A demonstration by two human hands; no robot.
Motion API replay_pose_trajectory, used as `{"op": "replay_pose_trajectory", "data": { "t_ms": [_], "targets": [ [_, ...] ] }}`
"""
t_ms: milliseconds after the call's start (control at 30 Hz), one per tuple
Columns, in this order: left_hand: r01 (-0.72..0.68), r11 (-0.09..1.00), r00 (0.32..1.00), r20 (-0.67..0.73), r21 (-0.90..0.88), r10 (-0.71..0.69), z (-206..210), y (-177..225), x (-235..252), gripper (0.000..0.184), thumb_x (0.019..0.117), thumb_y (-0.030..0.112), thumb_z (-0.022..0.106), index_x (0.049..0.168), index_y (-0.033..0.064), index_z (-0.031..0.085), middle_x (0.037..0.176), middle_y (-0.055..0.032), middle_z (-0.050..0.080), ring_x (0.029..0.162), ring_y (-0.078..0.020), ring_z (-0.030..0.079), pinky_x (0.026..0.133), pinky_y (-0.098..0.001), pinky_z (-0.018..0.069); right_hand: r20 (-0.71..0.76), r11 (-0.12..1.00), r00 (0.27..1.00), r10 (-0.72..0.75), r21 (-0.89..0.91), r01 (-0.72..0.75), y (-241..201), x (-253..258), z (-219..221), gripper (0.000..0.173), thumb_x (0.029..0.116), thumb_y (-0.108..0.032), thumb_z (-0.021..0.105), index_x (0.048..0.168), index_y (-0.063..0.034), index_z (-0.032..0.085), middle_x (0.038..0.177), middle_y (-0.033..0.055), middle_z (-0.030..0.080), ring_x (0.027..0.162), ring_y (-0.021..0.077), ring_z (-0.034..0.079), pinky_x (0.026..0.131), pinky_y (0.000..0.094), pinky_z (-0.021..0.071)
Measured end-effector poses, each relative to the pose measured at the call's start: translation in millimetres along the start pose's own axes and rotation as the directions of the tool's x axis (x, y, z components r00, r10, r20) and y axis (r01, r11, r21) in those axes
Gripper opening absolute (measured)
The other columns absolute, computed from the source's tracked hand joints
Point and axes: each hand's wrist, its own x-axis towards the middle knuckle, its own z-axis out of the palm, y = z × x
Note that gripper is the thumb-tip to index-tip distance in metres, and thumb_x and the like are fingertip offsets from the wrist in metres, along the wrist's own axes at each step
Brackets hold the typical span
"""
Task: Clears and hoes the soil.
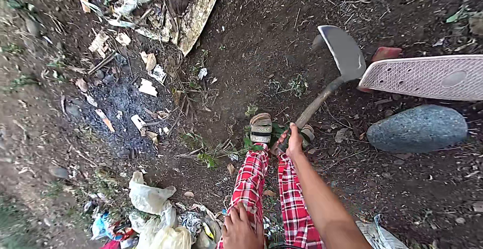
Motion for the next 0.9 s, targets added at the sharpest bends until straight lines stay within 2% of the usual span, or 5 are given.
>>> {"op": "replay_pose_trajectory", "data": {
  "t_ms": [167,267,500,700,900],
  "targets": [
    [-0.008,0.999,1.0,-0.008,0.054,0.008,2.7,0.9,1.3,0.075,0.0904,0.049,0.067,0.146,0.0003,0.053,0.133,-0.0289,0.062,0.118,-0.0467,0.063,0.089,-0.0559,0.0535,0.002,0.893,0.97,0.244,-0.39,-0.224,109.4,-51.9,-34.3,0.038,0.1081,-0.033,0.055,0.097,0.0034,0.058,0.062,0.0054,0.054,0.046,0.0149,0.054,0.048,0.0324,0.0524],
    [0.006,0.998,0.996,0.085,0.067,-0.012,-4.0,4.4,1.6,0.076,0.0936,0.049,0.063,0.151,0.0028,0.048,0.14,-0.0274,0.058,0.124,-0.0458,0.059,0.095,-0.0562,0.0511,0.01,0.877,0.948,0.319,-0.382,-0.292,83.0,-74.2,-41.9,0.038,0.1065,-0.036,0.058,0.093,0.0004,0.058,0.059,0.0048,0.054,0.042,0.0148,0.053,0.042,0.0321,0.0513],
    [-0.013,0.999,1.0,0.02,0.048,0.013,-0.2,1.0,-0.3,0.075,0.0935,0.05,0.063,0.148,0.001,0.051,0.134,-0.0288,0.061,0.12,-0.0481,0.061,0.092,-0.0577,0.0519,0.049,1.0,0.999,-0.003,0.018,0.002,-6.2,-36.9,15.5,0.043,0.1123,-0.033,0.041,0.081,-0.005,0.051,0.051,0.0017,0.05,0.039,0.0145,0.052,0.043,0.0327,0.0537],
    [0.004,1.0,0.997,0.076,0.016,-0.005,-5.0,2.9,1.4,0.075,0.0935,0.05,0.063,0.15,0.0021,0.049,0.136,-0.0276,0.06,0.121,-0.0462,0.061,0.093,-0.0572,0.0517,0.039,0.728,0.987,0.157,-0.68,-0.089,73.3,-27.9,-6.1,0.038,0.1035,-0.031,0.063,0.107,0.0064,0.06,0.067,0.0074,0.058,0.049,0.0153,0.056,0.051,0.0336,0.0531],
    [0.012,0.998,0.994,0.105,-0.059,-0.006,-7.5,-1.5,3.2,0.076,0.0934,0.049,0.063,0.151,0.0024,0.048,0.139,-0.028,0.058,0.123,-0.0466,0.059,0.096,-0.0585,0.0502,0.093,0.761,0.985,0.143,-0.647,-0.049,10.7,-53.8,22.0,0.036,0.1058,-0.033,0.06,0.102,0.003,0.059,0.062,0.0048,0.056,0.045,0.0135,0.055,0.045,0.0303,0.0525]
  ]
}}
